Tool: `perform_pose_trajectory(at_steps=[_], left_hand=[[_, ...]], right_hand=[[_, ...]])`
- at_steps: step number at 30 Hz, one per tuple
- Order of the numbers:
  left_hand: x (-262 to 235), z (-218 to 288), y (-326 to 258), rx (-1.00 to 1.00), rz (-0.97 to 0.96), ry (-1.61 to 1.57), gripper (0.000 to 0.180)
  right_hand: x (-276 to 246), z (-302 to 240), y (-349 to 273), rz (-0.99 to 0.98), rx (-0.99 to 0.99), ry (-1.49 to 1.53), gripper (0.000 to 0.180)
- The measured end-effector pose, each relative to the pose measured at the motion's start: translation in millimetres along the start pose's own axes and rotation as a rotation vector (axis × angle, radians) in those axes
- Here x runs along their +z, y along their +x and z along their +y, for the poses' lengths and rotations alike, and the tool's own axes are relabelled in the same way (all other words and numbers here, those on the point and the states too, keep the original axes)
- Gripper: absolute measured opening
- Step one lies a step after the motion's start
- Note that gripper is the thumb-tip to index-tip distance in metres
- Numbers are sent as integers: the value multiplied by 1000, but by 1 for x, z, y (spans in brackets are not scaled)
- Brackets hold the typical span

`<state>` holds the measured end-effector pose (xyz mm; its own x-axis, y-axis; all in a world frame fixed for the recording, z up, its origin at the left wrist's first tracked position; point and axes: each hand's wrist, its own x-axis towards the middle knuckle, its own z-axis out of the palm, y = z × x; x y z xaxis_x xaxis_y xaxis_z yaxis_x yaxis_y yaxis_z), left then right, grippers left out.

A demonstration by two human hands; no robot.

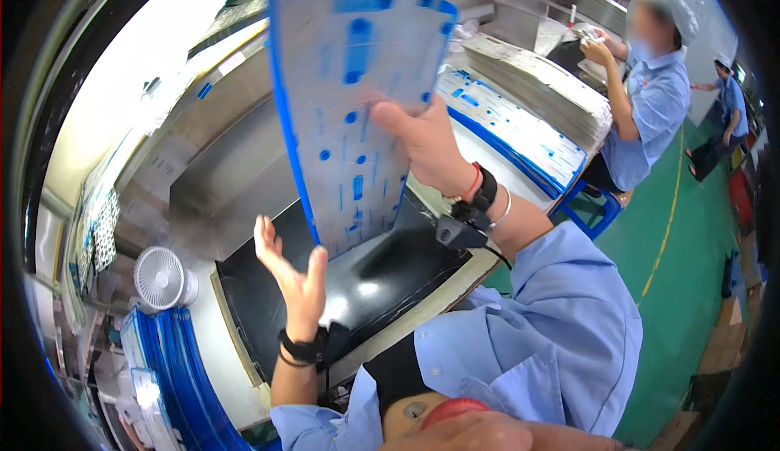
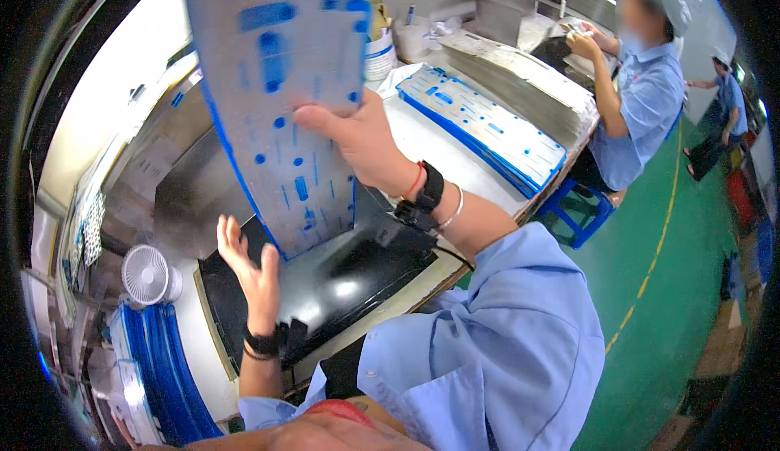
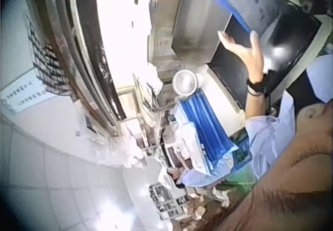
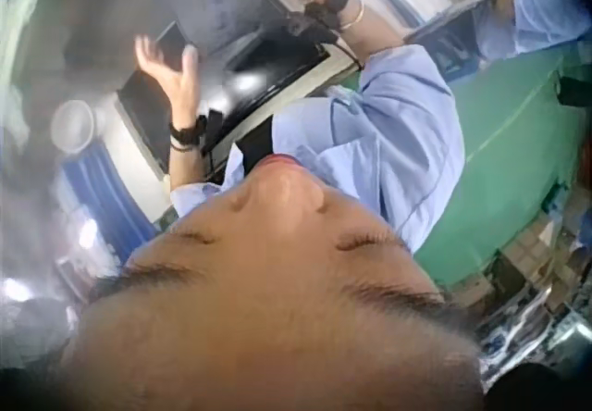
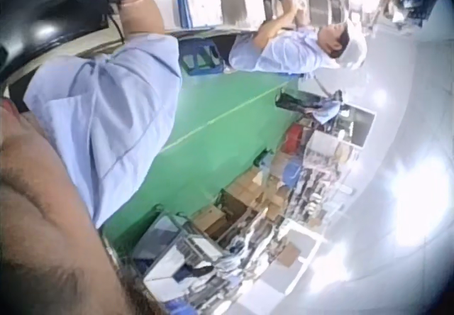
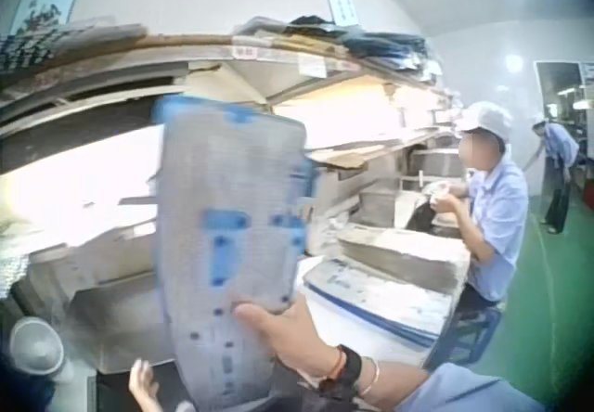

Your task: Sorting and inspecting keyboard membrane circuit layers at a factory workstation.

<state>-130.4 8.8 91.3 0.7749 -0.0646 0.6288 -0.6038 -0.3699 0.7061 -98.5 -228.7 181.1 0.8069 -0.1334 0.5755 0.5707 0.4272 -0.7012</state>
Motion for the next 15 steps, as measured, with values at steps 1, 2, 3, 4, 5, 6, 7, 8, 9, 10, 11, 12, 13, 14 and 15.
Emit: perform_pose_trajectory(at_steps=[1, 2, 3, 4, 5, 6, 7, 8, 9, 10, 11, 12, 13, 14, 15], left_hand=[[2, 5, 21, 20, 4, -57, 87], [2, 19, 38, 72, -37, -47, 88], [4, 37, 50, 115, -104, -95, 89], [9, 52, 59, 183, -158, -103, 92], [18, 73, 60, 120, -115, -64, 85], [24, 87, 60, 52, -65, -21, 79], [27, 83, 65, 46, -35, 58, 68], [30, 76, 70, 39, -7, 136, 56], [30, 73, 73, 108, 8, 82, 40], [27, 70, 76, 101, 25, 90, 40], [23, 68, 78, 106, 39, 112, 39], [16, 64, 79, 104, 55, 140, 38], [8, 67, 78, 40, 41, 191, 31], [3, 68, 83, 42, 53, 196, 31], [2, 67, 88, 178, 73, 411, 34]], right_hand=[[1, 2, -5, 49, 2, 98, 40], [3, 2, -10, 97, 0, 205, 39], [5, 6, -14, 116, 20, 212, 42], [9, 10, -17, 92, 31, 222, 42], [9, 17, -20, 157, 50, 243, 43], [11, 22, -23, 216, 74, 266, 45], [11, 25, -27, 199, 51, 264, 48], [10, 28, -27, 187, 57, 268, 48], [9, 31, -28, 196, 25, 151, 46], [7, 31, -28, 199, -6, 33, 44], [1, 15, -28, 183, 2, 37, 44], [-5, -13, -27, -131, 122, -782, 42], [-7, -37, -25, -460, 219, -1590, 41], [-3, -56, -34, -489, 111, -1607, 40], [-1, -67, -49, -507, 18, -1622, 40]])
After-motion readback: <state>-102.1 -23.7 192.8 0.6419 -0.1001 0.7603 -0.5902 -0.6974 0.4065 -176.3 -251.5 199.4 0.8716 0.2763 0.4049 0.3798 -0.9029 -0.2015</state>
